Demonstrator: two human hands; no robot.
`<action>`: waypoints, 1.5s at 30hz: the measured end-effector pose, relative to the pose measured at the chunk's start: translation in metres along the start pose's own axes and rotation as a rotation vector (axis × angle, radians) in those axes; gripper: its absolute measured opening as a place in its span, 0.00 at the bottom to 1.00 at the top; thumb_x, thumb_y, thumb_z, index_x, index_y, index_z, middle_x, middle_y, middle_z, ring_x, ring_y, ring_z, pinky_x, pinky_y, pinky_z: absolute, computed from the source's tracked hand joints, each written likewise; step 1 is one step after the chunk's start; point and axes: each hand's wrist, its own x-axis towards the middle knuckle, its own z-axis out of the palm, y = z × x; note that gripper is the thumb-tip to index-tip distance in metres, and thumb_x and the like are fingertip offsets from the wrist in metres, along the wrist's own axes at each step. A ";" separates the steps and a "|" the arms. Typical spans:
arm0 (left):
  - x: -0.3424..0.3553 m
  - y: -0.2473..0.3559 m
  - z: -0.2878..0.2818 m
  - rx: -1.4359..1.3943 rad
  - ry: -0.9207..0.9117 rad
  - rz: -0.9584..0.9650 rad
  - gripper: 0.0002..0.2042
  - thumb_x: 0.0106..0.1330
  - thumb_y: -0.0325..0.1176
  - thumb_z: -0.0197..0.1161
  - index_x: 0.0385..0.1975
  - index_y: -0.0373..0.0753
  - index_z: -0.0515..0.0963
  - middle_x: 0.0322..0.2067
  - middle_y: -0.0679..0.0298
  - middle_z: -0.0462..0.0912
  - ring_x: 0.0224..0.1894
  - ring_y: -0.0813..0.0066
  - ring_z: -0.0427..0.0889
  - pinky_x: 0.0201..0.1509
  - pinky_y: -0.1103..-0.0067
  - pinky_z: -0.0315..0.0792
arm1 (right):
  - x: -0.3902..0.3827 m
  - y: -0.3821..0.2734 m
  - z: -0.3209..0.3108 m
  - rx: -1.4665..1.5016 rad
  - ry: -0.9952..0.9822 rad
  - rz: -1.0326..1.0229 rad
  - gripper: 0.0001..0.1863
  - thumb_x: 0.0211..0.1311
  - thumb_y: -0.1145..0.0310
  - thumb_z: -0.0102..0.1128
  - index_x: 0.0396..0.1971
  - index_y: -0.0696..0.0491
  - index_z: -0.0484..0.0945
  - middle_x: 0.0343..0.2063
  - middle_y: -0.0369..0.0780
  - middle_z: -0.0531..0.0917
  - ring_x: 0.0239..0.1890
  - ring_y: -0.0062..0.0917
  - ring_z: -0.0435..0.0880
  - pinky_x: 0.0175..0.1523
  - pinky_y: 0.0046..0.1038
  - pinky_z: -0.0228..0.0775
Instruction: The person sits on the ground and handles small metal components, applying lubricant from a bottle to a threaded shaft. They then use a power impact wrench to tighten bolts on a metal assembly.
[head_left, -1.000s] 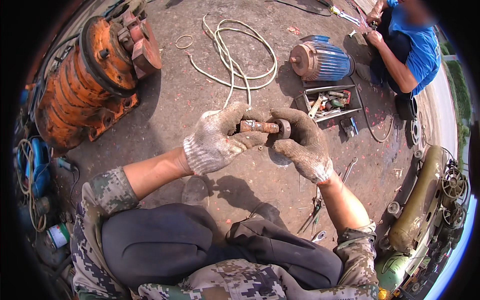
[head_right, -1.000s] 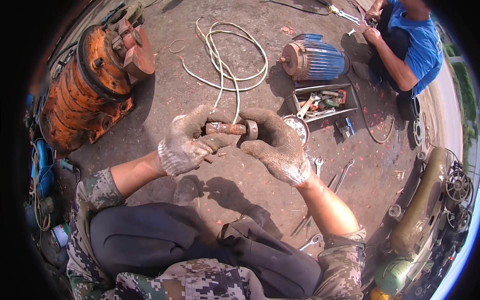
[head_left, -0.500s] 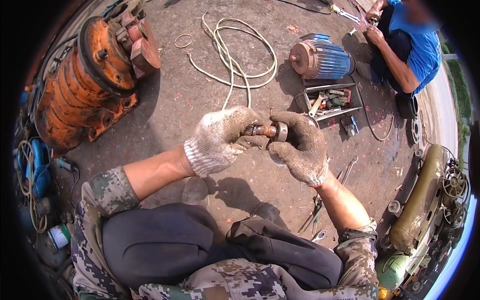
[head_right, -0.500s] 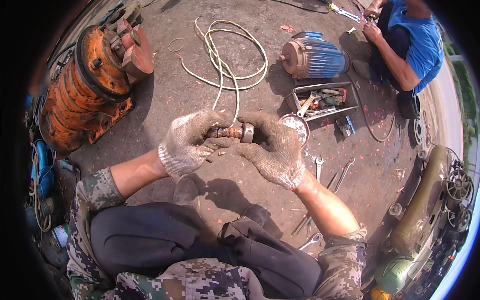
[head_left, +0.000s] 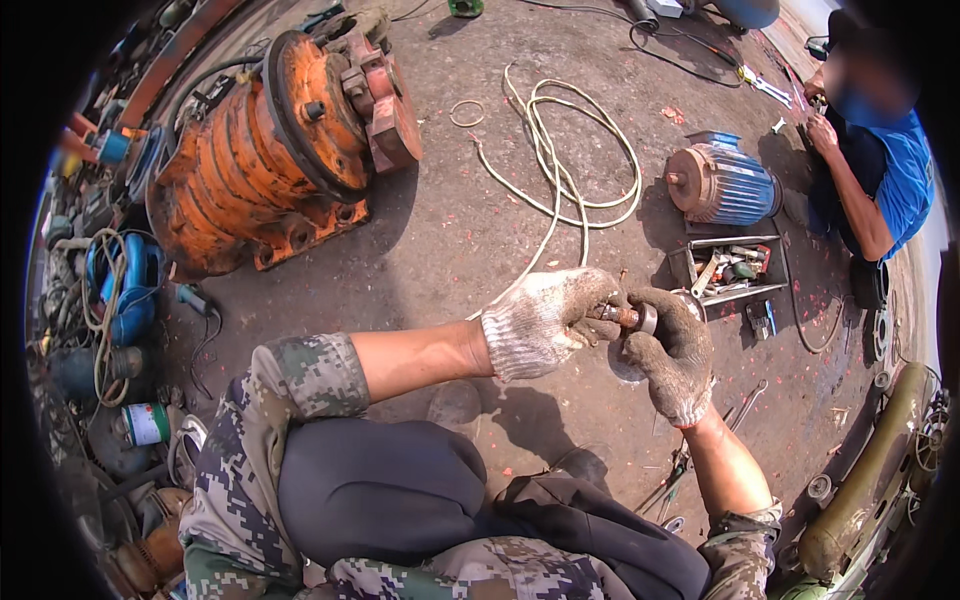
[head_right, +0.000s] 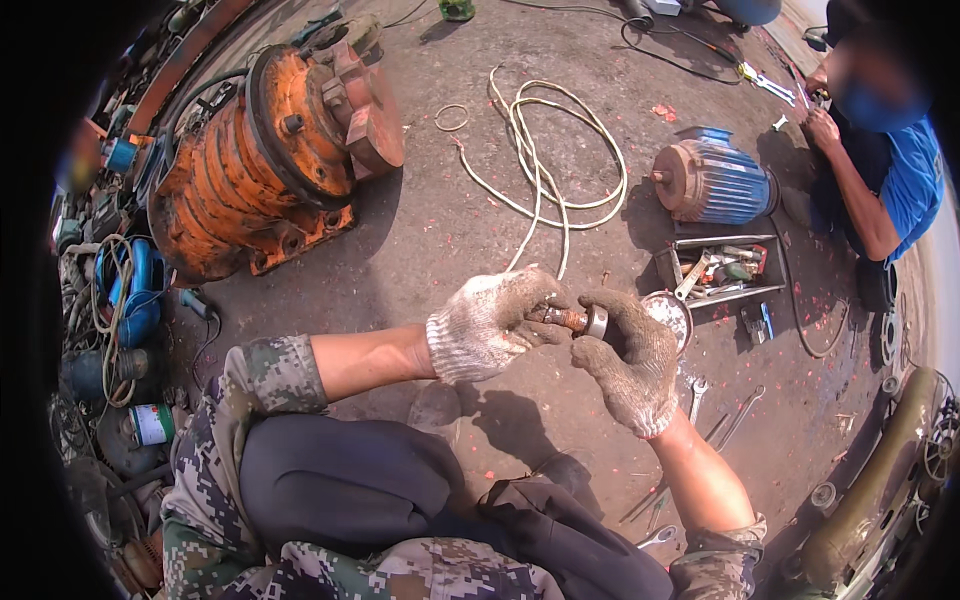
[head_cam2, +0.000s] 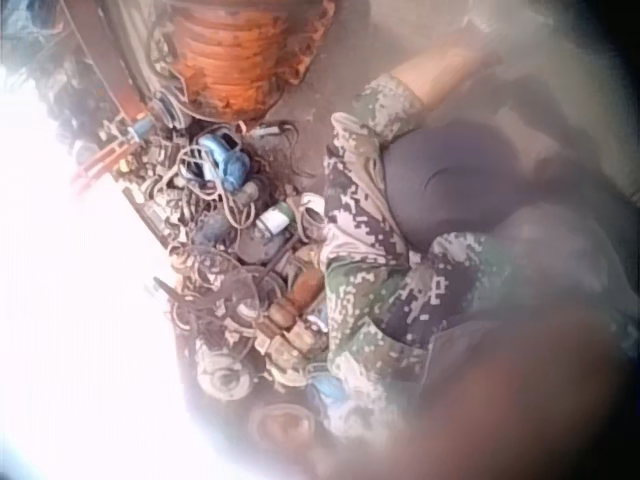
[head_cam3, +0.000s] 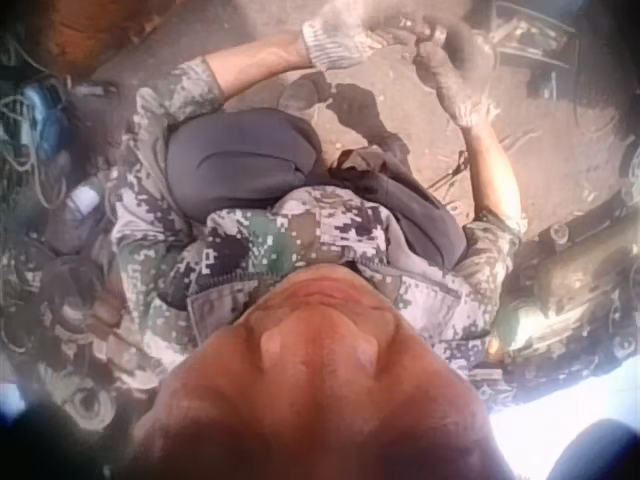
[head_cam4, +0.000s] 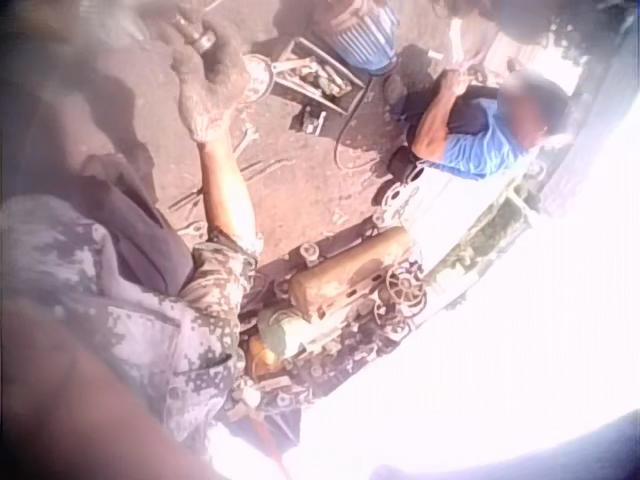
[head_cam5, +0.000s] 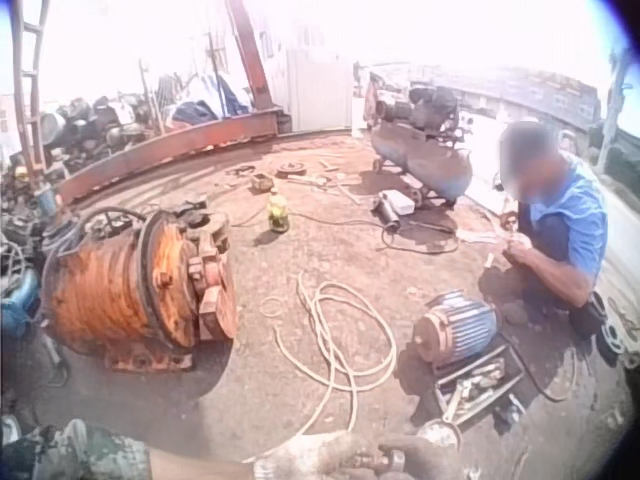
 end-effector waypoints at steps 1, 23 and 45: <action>0.003 0.007 -0.007 0.217 -0.027 0.097 0.16 0.68 0.26 0.71 0.55 0.39 0.82 0.44 0.57 0.88 0.44 0.59 0.90 0.48 0.69 0.82 | -0.001 -0.008 0.008 0.225 0.022 0.112 0.25 0.66 0.68 0.75 0.59 0.60 0.79 0.39 0.40 0.87 0.38 0.22 0.87 0.41 0.26 0.81; 0.007 -0.002 0.004 0.109 0.112 -0.407 0.14 0.77 0.44 0.60 0.44 0.40 0.85 0.31 0.61 0.86 0.26 0.64 0.85 0.28 0.69 0.79 | 0.026 -0.008 0.009 -0.669 -0.045 -0.667 0.24 0.57 0.70 0.81 0.52 0.55 0.79 0.28 0.42 0.84 0.24 0.32 0.85 0.29 0.32 0.74; 0.021 0.002 0.000 0.040 0.242 -0.535 0.13 0.73 0.40 0.63 0.47 0.37 0.85 0.34 0.61 0.85 0.31 0.72 0.80 0.34 0.71 0.75 | 0.053 -0.010 0.031 -1.172 0.154 -0.306 0.11 0.59 0.59 0.73 0.31 0.51 0.83 0.29 0.45 0.84 0.31 0.44 0.88 0.34 0.42 0.79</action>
